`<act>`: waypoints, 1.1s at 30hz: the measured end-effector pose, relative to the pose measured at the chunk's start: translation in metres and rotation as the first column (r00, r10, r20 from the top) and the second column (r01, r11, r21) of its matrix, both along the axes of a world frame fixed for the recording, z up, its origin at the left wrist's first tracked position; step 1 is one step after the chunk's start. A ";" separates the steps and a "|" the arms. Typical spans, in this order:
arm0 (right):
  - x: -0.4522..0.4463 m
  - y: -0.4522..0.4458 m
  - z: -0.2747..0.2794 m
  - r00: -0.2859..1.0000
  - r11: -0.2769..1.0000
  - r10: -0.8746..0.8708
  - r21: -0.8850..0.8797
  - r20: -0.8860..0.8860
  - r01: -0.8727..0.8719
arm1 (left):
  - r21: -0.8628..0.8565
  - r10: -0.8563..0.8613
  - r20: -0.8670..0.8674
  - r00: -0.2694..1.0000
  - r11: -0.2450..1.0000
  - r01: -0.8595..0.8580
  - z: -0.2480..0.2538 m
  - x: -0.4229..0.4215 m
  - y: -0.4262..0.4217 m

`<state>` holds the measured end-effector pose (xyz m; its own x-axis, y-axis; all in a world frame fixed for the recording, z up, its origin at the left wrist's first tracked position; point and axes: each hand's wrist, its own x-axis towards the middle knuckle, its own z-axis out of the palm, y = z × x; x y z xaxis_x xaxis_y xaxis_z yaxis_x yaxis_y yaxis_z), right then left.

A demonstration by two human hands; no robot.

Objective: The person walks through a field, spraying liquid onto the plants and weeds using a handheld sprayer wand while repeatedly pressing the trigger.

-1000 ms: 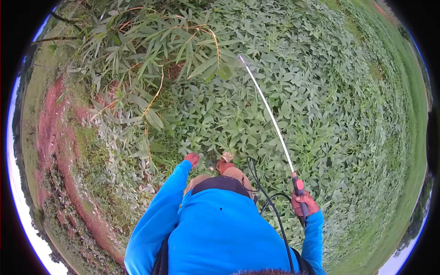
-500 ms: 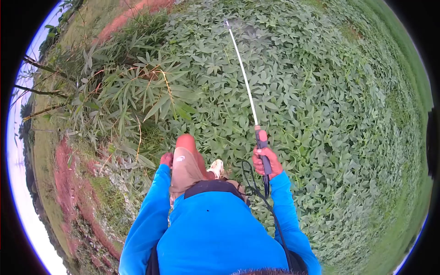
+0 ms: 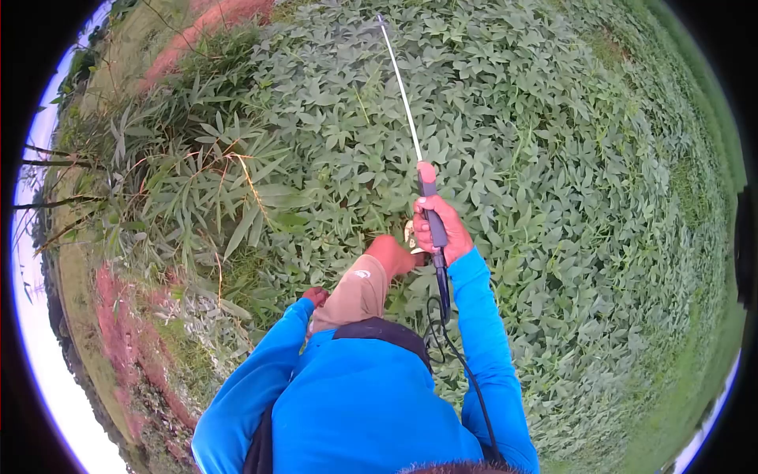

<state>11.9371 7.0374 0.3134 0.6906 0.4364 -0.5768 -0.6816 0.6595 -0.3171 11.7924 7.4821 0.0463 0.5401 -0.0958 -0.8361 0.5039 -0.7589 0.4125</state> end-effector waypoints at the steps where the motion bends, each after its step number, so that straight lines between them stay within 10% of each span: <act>1: 0.020 -0.018 -0.004 1.000 1.000 0.005 -0.011 -0.004 -0.005 | -0.011 0.005 -0.004 1.000 1.000 -0.005 -0.010 0.024 -0.019; 17: 0.196 -0.029 0.097 0.880 0.896 0.443 0.044 -0.171 -0.442 | -0.317 0.487 -0.281 0.827 0.766 -0.559 0.114 0.195 -0.167; 33: 0.383 0.007 0.111 0.825 0.808 0.553 0.315 -0.118 -0.497 | -0.244 0.768 -0.289 0.572 0.518 -0.820 0.068 0.284 -0.180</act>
